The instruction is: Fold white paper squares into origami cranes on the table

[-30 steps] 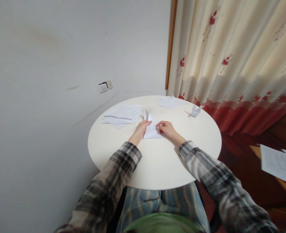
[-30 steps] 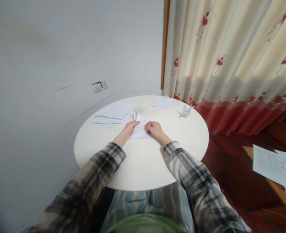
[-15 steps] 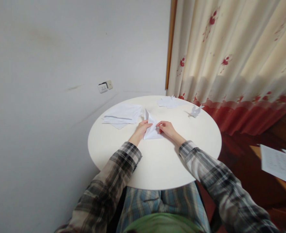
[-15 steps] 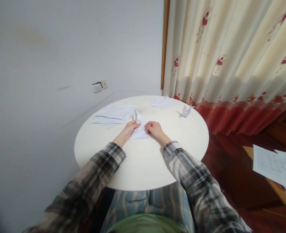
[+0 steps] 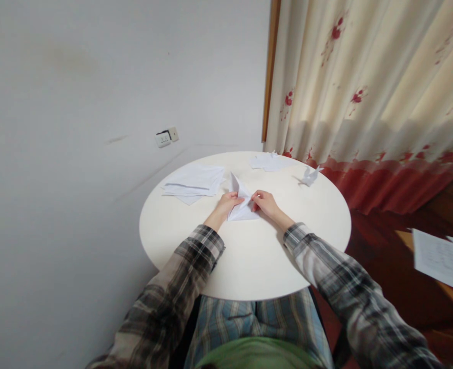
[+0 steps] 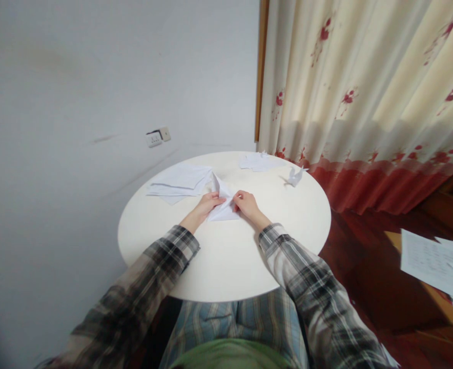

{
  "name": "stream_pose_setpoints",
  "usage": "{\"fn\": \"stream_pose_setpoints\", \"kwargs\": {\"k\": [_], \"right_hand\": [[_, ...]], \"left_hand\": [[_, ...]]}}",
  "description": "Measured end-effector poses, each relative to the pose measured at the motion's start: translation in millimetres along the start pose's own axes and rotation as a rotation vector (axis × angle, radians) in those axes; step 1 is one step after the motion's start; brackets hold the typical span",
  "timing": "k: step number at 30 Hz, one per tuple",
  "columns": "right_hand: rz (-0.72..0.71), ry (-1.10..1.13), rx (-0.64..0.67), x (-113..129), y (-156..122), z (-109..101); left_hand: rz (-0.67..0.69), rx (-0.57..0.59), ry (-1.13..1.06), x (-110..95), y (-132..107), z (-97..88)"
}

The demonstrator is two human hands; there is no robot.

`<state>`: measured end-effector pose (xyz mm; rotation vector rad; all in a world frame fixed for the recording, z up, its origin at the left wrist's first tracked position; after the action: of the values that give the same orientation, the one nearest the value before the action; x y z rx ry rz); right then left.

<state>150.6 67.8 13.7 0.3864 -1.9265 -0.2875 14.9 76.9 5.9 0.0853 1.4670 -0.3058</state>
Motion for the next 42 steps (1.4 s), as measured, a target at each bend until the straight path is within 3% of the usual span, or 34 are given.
{"fn": "stream_pose_setpoints", "kwargs": {"k": [7,11,15,19,26,30,34,42], "right_hand": [[0.007,0.024,-0.055,-5.8,1.5,-3.2],[0.011,0.023,-0.076,-5.9,2.6,-3.9],[0.004,-0.082,-0.051,0.3,1.5,-3.4],[-0.046,-0.183,-0.015,5.6,0.9,-2.1],[-0.049,-0.408,-0.128,-1.7,4.3,-11.6],[-0.036,-0.483,-0.152,-5.8,4.3,-14.1],[-0.030,-0.513,-0.128,-7.5,4.4,-13.3],[-0.050,-0.510,-0.106,-6.0,4.9,-10.9]], "left_hand": [[0.015,0.023,0.075,-1.2,-3.2,6.4],[0.049,-0.027,0.153,-1.7,-2.4,4.9],[0.094,-0.006,0.213,-1.3,1.9,6.6],[0.158,-0.075,0.239,-2.1,8.3,3.4],[0.118,0.034,0.245,9.7,13.8,12.5],[0.199,0.034,0.314,7.5,11.6,15.2],[0.288,0.037,0.473,1.6,7.5,19.2],[0.389,-0.108,1.027,-9.9,-3.6,17.1]]}}
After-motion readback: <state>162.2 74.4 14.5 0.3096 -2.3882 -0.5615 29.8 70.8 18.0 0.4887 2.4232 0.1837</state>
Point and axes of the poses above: each hand's wrist, its own y-axis towards the middle knuckle, its own z-axis out of the palm, x = y × z, the point moved 7 cm from there along y, towards the middle knuckle, and after that the axes turned 7 degrees about -z, right-handed, at the moved point
